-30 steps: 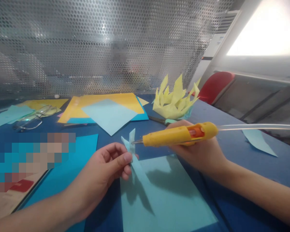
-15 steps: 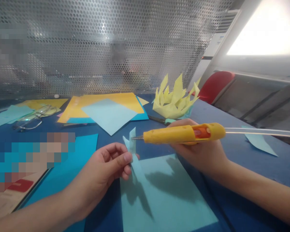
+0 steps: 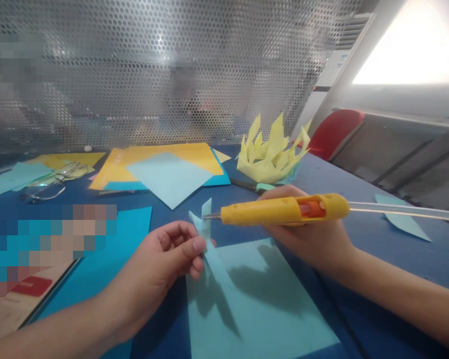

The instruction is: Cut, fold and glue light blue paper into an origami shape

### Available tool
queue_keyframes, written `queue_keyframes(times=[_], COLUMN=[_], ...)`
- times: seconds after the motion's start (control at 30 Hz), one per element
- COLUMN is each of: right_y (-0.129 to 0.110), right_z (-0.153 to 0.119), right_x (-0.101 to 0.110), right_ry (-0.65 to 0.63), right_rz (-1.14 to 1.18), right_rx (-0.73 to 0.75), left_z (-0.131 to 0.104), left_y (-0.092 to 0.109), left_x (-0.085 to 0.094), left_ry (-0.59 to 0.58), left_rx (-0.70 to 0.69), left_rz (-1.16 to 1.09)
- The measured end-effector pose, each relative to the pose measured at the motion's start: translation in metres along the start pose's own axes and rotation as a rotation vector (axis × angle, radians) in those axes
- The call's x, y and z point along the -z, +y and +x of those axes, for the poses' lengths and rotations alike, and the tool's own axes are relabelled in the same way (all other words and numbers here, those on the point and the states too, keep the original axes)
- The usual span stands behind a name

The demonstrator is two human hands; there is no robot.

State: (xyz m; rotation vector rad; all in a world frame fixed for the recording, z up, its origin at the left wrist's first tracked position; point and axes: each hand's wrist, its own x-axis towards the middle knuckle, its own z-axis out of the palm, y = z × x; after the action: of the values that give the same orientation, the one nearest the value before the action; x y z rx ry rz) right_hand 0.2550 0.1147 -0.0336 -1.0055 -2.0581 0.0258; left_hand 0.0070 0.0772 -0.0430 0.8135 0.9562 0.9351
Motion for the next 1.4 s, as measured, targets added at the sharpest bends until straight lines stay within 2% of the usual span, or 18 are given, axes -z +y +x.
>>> queue_keyframes(times=[0.3, 0.63, 0.87, 1.4], right_y=[-0.0022, -0.002, 0.0005, -0.0016], right_z=[0.0016, 0.0037, -0.0002, 0.0015], right_x=[0.0004, 0.0012, -0.0001, -0.0007], right_ry=[-0.023, 0.048, -0.009, -0.033], right_rz=[-0.004, -0.012, 0.011, 0.029], right_rx=[-0.002, -0.04, -0.025, -0.033], left_z=[-0.0021, -0.0018, -0.0015, -0.001], left_y=[-0.0011, -0.0023, -0.0007, -0.0008], left_x=[0.0022, 0.0036, 0.0006, 0.0027], left_ry=[-0.029, -0.038, -0.03, -0.04], left_rx=[-0.011, -0.01, -0.001, -0.013], left_rz=[-0.047, -0.037, -0.036, -0.058])
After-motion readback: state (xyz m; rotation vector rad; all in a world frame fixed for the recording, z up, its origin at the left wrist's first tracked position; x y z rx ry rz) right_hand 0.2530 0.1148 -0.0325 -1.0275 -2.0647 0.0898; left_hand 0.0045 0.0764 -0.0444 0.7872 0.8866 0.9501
